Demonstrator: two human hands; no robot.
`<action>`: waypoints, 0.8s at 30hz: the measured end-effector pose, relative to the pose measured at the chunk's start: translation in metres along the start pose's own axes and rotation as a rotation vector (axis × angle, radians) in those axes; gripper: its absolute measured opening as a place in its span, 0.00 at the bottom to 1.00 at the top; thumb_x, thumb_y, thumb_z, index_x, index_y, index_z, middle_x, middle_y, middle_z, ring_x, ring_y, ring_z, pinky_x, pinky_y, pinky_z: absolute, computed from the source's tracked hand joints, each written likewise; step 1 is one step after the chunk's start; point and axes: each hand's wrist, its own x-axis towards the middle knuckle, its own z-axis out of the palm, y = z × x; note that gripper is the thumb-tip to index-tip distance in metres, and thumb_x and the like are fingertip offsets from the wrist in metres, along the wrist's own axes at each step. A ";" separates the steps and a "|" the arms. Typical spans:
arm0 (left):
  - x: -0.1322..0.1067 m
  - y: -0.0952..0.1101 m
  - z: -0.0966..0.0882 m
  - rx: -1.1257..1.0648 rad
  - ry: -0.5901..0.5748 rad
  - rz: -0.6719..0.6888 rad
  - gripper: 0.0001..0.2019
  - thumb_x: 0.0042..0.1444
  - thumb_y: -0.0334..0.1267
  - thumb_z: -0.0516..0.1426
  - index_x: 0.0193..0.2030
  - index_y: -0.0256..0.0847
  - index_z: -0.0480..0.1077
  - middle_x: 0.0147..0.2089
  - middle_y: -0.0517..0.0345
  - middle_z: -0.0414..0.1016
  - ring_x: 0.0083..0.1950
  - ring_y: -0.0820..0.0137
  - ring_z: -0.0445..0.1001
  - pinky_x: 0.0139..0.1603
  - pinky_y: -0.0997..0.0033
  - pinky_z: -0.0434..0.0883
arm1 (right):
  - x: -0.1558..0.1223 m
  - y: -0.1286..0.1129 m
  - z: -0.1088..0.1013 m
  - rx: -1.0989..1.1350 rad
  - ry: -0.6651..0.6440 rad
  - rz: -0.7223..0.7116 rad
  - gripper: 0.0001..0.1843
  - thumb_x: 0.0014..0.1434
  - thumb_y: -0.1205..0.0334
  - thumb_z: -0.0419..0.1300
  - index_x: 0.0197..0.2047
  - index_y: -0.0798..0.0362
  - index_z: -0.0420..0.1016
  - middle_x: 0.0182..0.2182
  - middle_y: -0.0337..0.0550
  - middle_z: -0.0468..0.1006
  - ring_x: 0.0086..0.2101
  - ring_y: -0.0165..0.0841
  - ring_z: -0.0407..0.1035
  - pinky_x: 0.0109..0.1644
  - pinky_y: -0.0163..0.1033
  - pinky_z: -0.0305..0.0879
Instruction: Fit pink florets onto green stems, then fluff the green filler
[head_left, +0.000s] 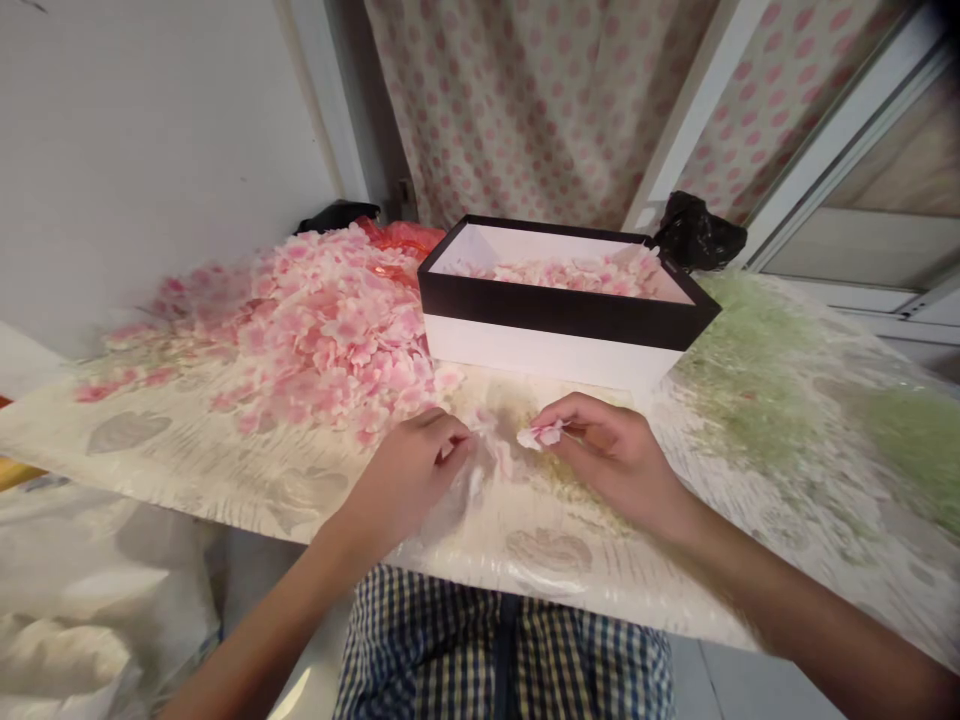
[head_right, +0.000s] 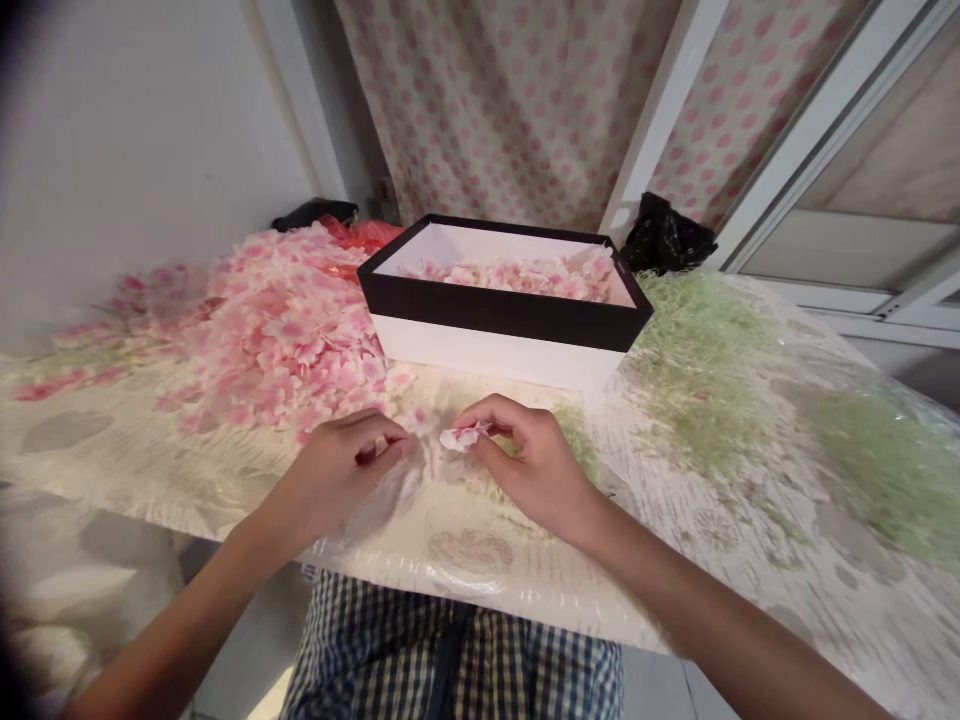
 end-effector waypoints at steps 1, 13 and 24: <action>-0.001 0.002 -0.002 -0.073 0.021 0.014 0.06 0.60 0.33 0.56 0.36 0.39 0.75 0.36 0.59 0.76 0.34 0.71 0.73 0.36 0.72 0.67 | 0.000 -0.001 -0.001 0.015 -0.004 -0.001 0.06 0.57 0.69 0.59 0.35 0.51 0.77 0.33 0.40 0.81 0.34 0.31 0.76 0.39 0.36 0.71; -0.021 0.032 -0.023 -0.322 -0.024 0.367 0.07 0.63 0.30 0.56 0.43 0.43 0.75 0.32 0.64 0.72 0.32 0.81 0.68 0.32 0.83 0.64 | -0.007 -0.016 -0.004 0.250 -0.330 -0.220 0.09 0.56 0.76 0.63 0.34 0.52 0.80 0.34 0.42 0.79 0.35 0.29 0.75 0.39 0.36 0.71; -0.031 0.043 -0.029 -0.199 -0.066 0.532 0.07 0.62 0.26 0.53 0.36 0.36 0.71 0.30 0.64 0.65 0.29 0.81 0.63 0.29 0.82 0.61 | -0.009 -0.021 0.001 0.251 -0.358 -0.285 0.15 0.53 0.83 0.59 0.34 0.54 0.79 0.38 0.44 0.77 0.37 0.29 0.74 0.43 0.36 0.71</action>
